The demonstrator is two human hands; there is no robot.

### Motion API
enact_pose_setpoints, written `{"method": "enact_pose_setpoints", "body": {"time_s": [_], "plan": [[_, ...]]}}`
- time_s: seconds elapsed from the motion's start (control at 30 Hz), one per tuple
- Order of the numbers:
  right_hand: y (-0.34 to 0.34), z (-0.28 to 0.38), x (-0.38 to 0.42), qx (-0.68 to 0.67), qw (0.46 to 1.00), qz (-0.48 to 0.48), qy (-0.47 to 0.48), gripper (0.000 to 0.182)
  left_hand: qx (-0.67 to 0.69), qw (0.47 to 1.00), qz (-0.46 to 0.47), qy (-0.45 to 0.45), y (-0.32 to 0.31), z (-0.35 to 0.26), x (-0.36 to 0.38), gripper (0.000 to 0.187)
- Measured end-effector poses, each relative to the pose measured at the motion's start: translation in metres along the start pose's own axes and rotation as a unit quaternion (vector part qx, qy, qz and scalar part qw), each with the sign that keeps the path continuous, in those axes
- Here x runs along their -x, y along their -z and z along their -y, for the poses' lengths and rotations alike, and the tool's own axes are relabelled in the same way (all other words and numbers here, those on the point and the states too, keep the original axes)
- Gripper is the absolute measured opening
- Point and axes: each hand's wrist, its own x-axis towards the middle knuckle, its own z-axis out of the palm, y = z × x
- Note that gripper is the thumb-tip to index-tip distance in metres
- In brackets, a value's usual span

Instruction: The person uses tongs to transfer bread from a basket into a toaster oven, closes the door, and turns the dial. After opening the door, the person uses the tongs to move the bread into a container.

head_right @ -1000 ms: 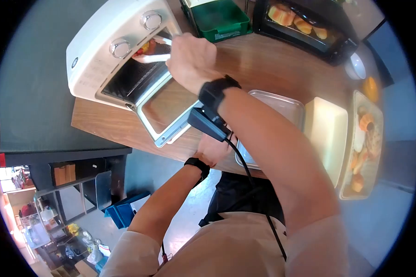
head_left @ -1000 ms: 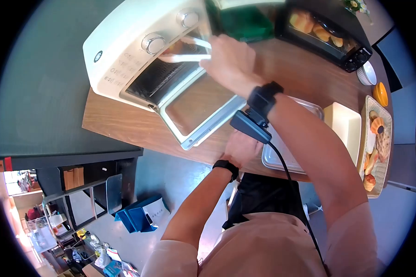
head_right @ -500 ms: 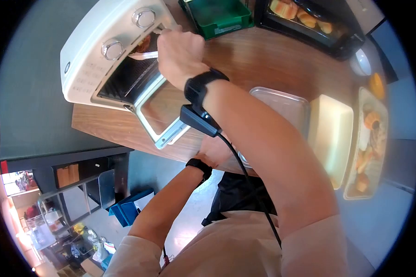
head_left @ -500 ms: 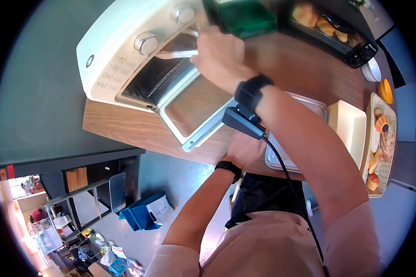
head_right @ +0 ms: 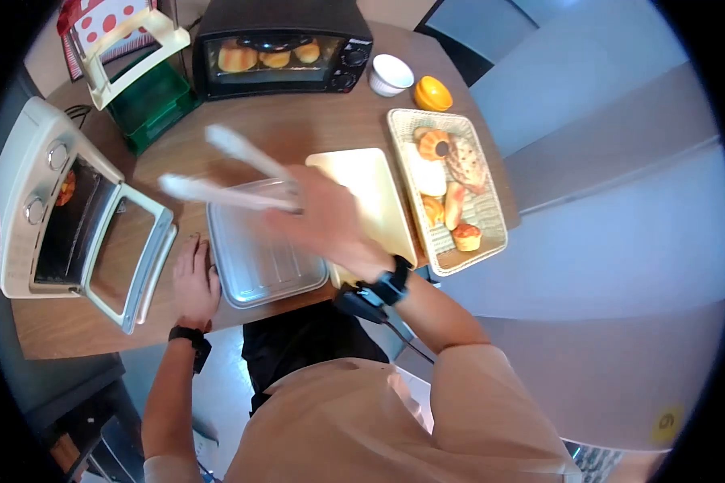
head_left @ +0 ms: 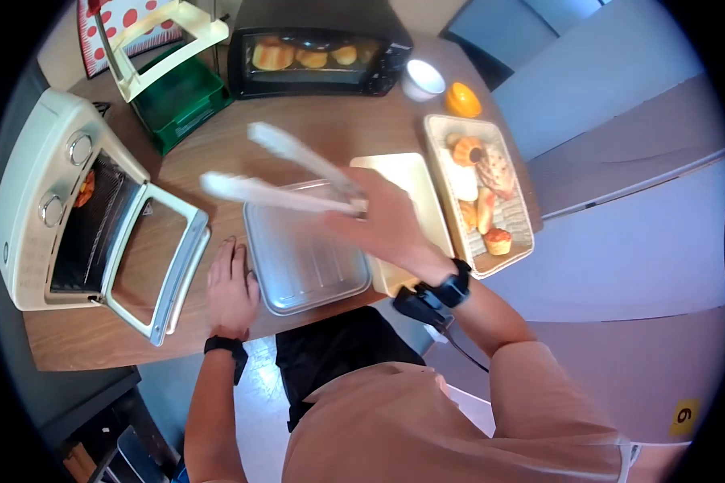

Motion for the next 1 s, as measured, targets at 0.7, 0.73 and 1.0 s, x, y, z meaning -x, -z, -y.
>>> {"method": "enact_pose_setpoints", "body": {"time_s": [0.7,0.73,1.0], "plan": [[0.163,-0.194,0.019,0.335,0.859,-0.108,-0.372,0.065,-0.018,1.000,-0.001,-0.001,0.005,-0.002,0.002,0.050],[0.163,-0.195,0.021,0.322,0.858,-0.107,-0.386,0.069,-0.018,1.000,-0.002,-0.004,0.005,-0.002,0.002,0.050],[0.168,-0.193,0.079,0.314,0.854,-0.122,-0.396,0.063,-0.014,1.000,-0.007,-0.008,0.001,-0.001,0.002,0.051]]}}
